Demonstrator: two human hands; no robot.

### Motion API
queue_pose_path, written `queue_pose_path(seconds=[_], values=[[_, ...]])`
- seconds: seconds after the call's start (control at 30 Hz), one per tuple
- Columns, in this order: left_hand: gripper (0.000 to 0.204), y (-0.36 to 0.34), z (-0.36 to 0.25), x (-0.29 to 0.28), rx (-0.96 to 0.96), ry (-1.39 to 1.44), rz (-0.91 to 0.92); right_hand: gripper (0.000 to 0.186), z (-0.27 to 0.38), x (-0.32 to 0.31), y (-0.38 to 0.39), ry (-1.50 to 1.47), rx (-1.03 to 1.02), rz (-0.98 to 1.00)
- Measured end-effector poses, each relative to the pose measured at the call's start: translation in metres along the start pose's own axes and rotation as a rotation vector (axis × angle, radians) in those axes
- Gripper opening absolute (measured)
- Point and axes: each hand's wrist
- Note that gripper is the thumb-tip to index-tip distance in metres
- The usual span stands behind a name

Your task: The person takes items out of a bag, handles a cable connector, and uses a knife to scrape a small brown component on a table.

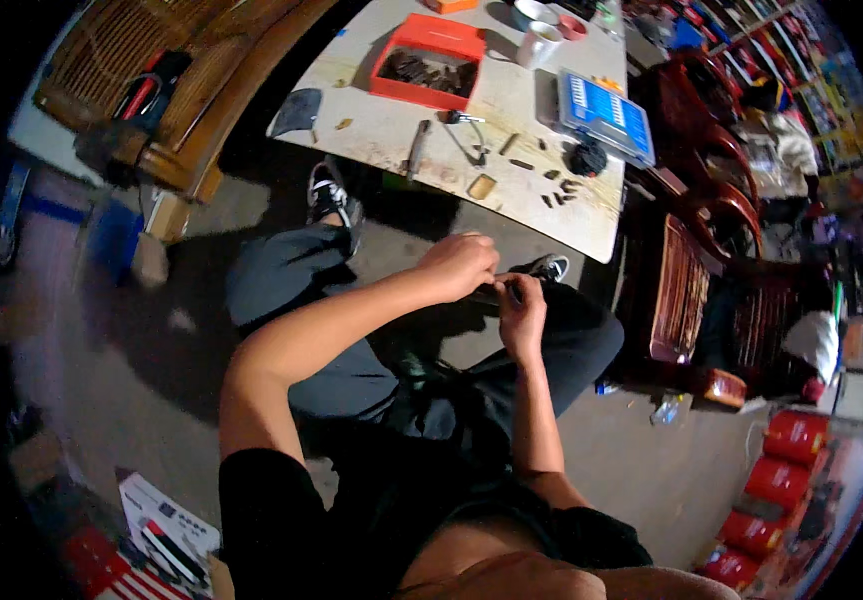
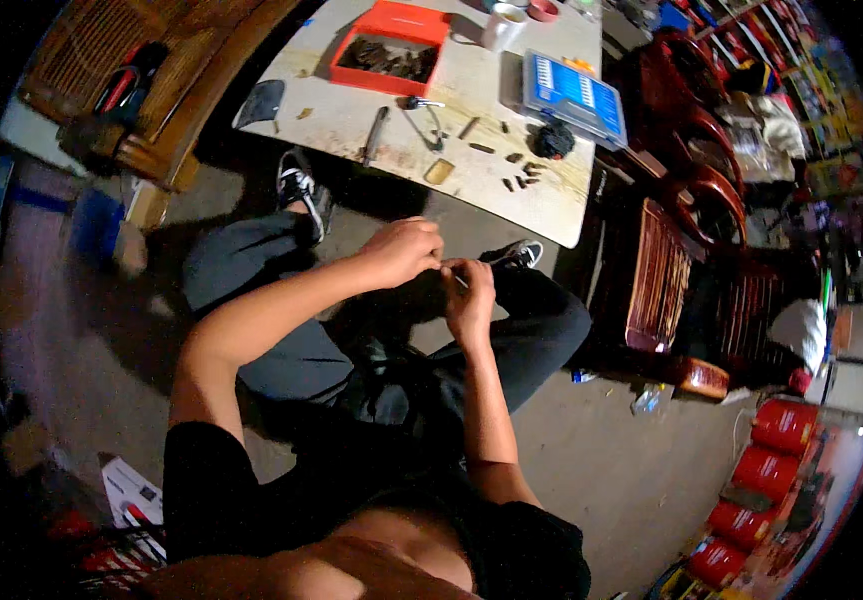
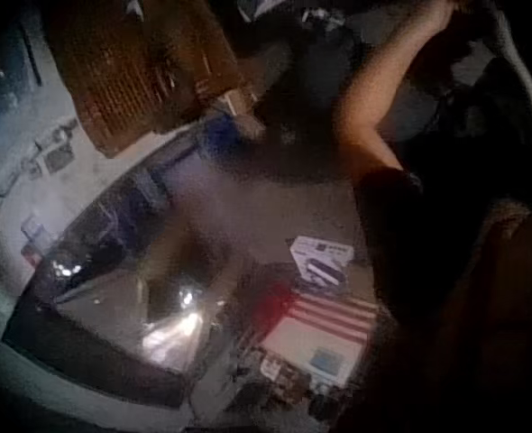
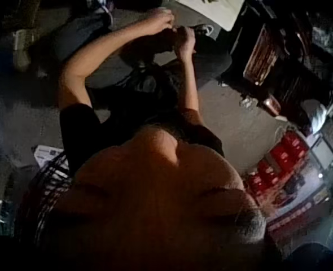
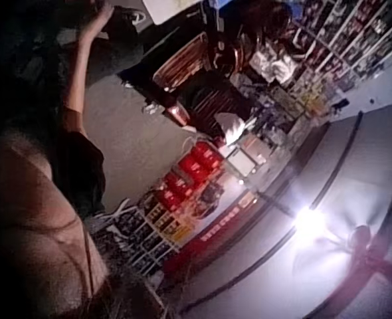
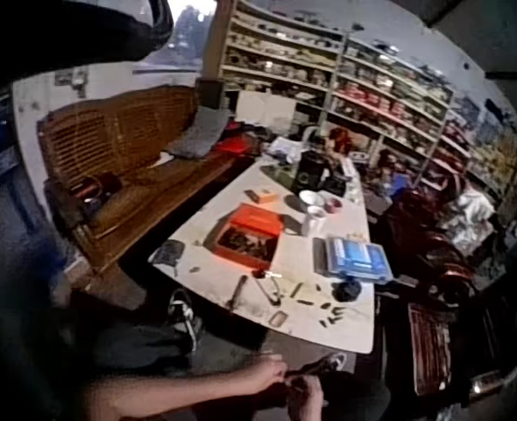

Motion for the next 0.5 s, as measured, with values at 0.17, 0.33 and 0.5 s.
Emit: queue_pose_path(seconds=[0.17,0.33,0.5], values=[[0.015,-0.007,-0.003,0.003,0.036,0.004,-0.098,0.011,0.003,-0.013,-0.012,0.087,-0.098,0.005],[0.016,-0.012,0.000,-0.003,0.044,0.000,-0.039,0.012,-0.005,-0.012,-0.010,0.119,-0.119,-0.044],[0.015,-0.012,-0.003,-0.002,0.105,-0.017,-0.031,0.013,-0.003,-0.010,-0.007,0.108,-0.096,-0.050]])
Point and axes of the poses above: each hand's wrist, its own y-axis away from the middle knuckle, its own x-axis out of the palm, z = x × y, and after that the axes turned 5 degrees about -x, right-handed
